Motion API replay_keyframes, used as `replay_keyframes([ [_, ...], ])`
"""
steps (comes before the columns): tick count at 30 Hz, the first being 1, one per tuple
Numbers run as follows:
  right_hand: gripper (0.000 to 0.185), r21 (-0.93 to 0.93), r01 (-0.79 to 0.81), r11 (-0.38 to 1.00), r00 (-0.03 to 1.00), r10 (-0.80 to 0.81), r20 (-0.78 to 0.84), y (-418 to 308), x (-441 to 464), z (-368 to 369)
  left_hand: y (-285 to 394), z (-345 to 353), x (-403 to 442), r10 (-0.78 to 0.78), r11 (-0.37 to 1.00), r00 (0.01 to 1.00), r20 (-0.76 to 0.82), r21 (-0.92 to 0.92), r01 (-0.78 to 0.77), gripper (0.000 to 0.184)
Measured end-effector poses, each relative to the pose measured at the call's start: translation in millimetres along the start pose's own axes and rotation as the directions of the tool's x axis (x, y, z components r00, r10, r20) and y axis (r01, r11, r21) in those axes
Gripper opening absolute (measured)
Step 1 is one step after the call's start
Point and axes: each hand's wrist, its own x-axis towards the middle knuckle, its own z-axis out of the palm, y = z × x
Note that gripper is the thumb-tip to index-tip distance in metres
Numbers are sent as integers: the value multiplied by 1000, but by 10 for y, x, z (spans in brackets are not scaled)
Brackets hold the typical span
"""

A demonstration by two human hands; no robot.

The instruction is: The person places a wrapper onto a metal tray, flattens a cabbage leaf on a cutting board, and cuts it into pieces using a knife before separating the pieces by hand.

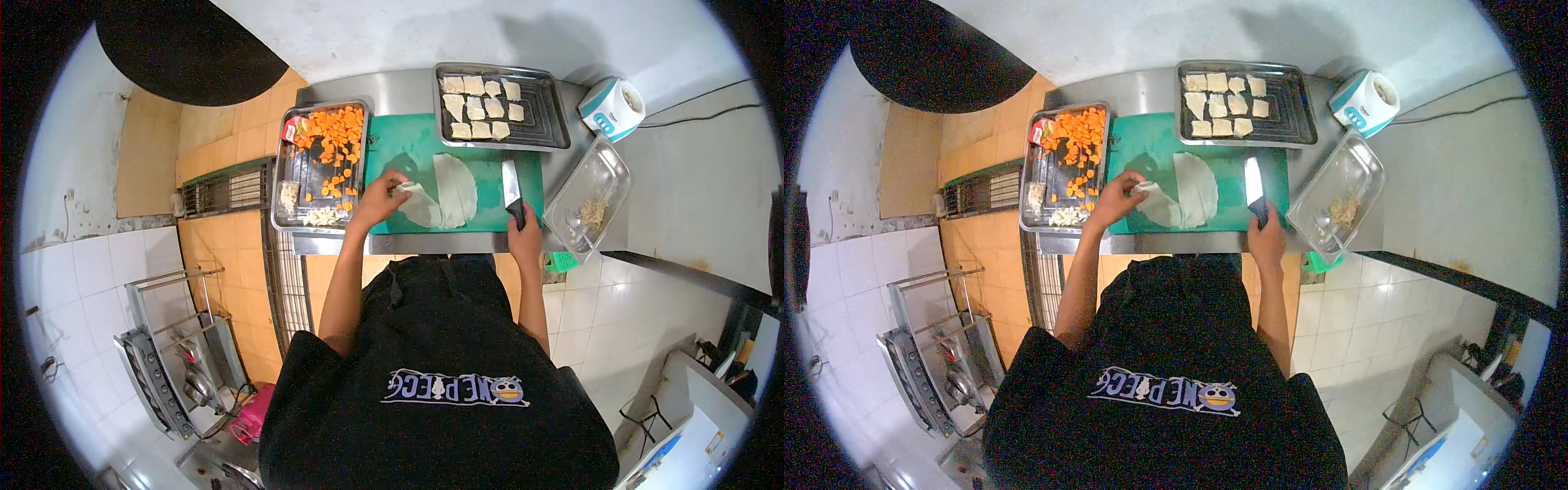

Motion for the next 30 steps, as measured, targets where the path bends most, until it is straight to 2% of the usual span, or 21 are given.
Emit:
replay_keyframes([
  [1,54,26,-36,999,999,35,25,43,27,16,-36,-14,-30,68,993,998,3,-99,-67,36],
  [2,54,26,-35,999,999,34,28,77,37,45,-72,-42,-54,65,993,998,1,-99,-64,36],
  [4,50,-81,110,991,989,-117,-95,96,53,70,-81,-76,-98,52,976,997,60,-212,-38,32],
  [5,50,-83,113,990,988,-120,-95,106,55,80,-82,-74,-119,53,976,997,58,-215,-40,32],
  [8,50,-134,143,981,973,-164,-160,-16,-5,36,-11,-42,-239,74,942,997,16,-328,-65,36],
  [10,51,-286,136,949,971,-184,-151,-56,-28,36,36,-10,-302,26,903,998,-64,-427,-51,44],
  [13,52,-362,137,922,962,-212,-175,-91,-68,54,53,-6,-338,48,875,992,-116,-473,-98,53],
  [14,52,-365,133,921,962,-210,-178,-99,-89,65,55,-2,-358,50,874,992,-113,-475,-98,53],
  [16,51,-429,194,882,906,-329,-266,-182,-145,101,121,-26,-402,34,831,982,-186,-541,-131,49],
  [19,50,-499,248,831,876,-412,-252,-440,-279,133,24,-91,-433,14,863,982,-187,-494,-106,45],
  [20,50,-503,247,828,873,-415,-255,-438,-266,190,0,-86,-441,18,860,982,-187,-498,-111,45],
  [22,47,-384,423,821,854,-502,-133,-440,-140,366,80,-106,-491,-55,810,982,-183,-584,-63,43],
  [23,47,-385,427,818,850,-508,-137,-470,-54,442,86,-111,-500,-49,809,981,-188,-583,-71,43],
  [25,43,-324,494,807,839,-540,-67,-634,149,557,76,-117,-518,-39,752,984,-175,-653,-86,52],
  [29,35,-283,530,799,806,-579,-124,-973,494,708,141,-150,-599,41,643,965,-259,-732,-224,61],
  [30,31,-319,495,808,839,-540,-65,-1009,584,741,128,-171,-621,47,643,962,-270,-729,-236,61],
])
